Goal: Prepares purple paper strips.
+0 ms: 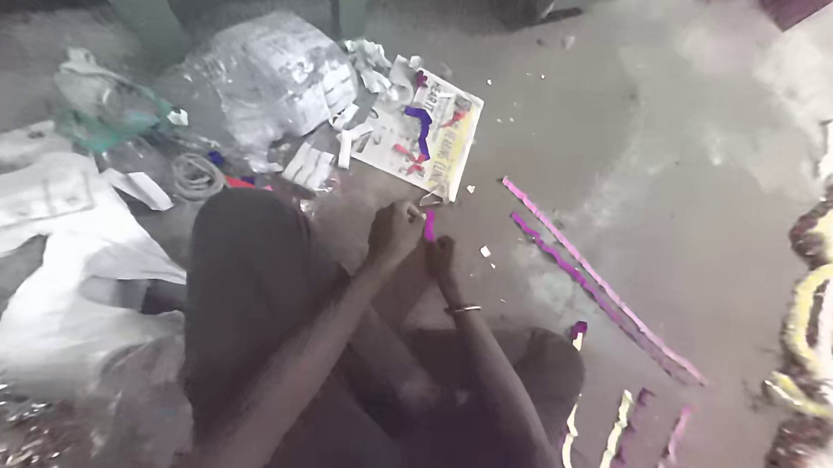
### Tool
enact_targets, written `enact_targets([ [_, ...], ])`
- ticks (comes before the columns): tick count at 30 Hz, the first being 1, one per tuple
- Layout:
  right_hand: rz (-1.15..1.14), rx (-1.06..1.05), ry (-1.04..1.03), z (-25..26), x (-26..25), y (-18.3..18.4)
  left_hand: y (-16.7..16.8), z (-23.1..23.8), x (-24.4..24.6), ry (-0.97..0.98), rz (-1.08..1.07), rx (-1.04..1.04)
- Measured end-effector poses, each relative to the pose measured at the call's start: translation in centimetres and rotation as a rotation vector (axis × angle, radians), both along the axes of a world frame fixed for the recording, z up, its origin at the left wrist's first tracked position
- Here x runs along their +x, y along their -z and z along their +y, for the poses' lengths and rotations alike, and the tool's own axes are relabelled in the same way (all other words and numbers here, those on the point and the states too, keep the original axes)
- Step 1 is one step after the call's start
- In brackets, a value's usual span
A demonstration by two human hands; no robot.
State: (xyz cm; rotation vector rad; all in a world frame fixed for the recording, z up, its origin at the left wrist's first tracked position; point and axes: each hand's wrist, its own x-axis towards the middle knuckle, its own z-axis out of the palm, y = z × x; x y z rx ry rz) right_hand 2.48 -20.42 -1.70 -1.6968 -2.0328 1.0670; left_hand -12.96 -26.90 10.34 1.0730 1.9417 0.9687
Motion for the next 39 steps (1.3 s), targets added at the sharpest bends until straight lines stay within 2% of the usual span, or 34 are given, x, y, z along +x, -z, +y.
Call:
enact_targets([
  [1,0.027,0.059,-0.019,-0.1,-0.1,0.5,0.5,0.6,0.0,0.005,-0.001,-0.007],
  [3,-0.09,0.046,-0.029,-0.5,-1.7,-2.3,1.6,1.8,-0.2,-0.001,0.007,-0.028],
  [5,-0.164,0.091,-0.021,-0.9,-2.7,-3.4,1.7,2.0,-0.5,-0.01,0.006,-0.05],
  [8,-0.018,-0.083,0.045,-1.6,-3.2,-4.6,0.7,1.0,-1.1,-0.032,-0.048,-0.07],
  [10,-0.069,-0.032,0.039,-1.1,-2.4,-3.5,1.3,1.3,-1.1,-0.029,-0.032,-0.106],
  [13,-0.338,0.199,-0.067,-0.1,-1.0,-1.3,2.4,1.8,-0.5,0.011,-0.035,-0.161],
  [16,-0.387,0.247,-0.088,0.1,-1.2,-0.6,2.7,2.2,-0.2,0.027,-0.024,-0.184],
  [19,-0.28,0.112,-0.035,-0.6,-1.6,-2.9,2.5,2.0,-0.6,0.068,-0.014,-0.217],
  [22,0.06,-0.038,0.05,-1.6,0.1,-4.6,3.4,2.3,-0.3,0.147,-0.102,-0.269],
  [24,0.323,-0.195,0.105,-2.3,0.8,-5.6,5.0,2.7,0.0,0.222,-0.212,-0.228],
  [26,0.462,-0.356,0.158,-2.8,1.1,-7.0,5.6,2.9,0.4,0.232,-0.362,-0.18],
  [30,0.564,-0.402,0.152,-3.9,2.2,-6.5,4.9,2.8,1.0,0.191,-0.632,-0.053],
  [39,0.609,-0.454,0.247,-4.8,2.7,-7.5,4.2,2.0,0.5,0.108,-0.559,-0.004],
])
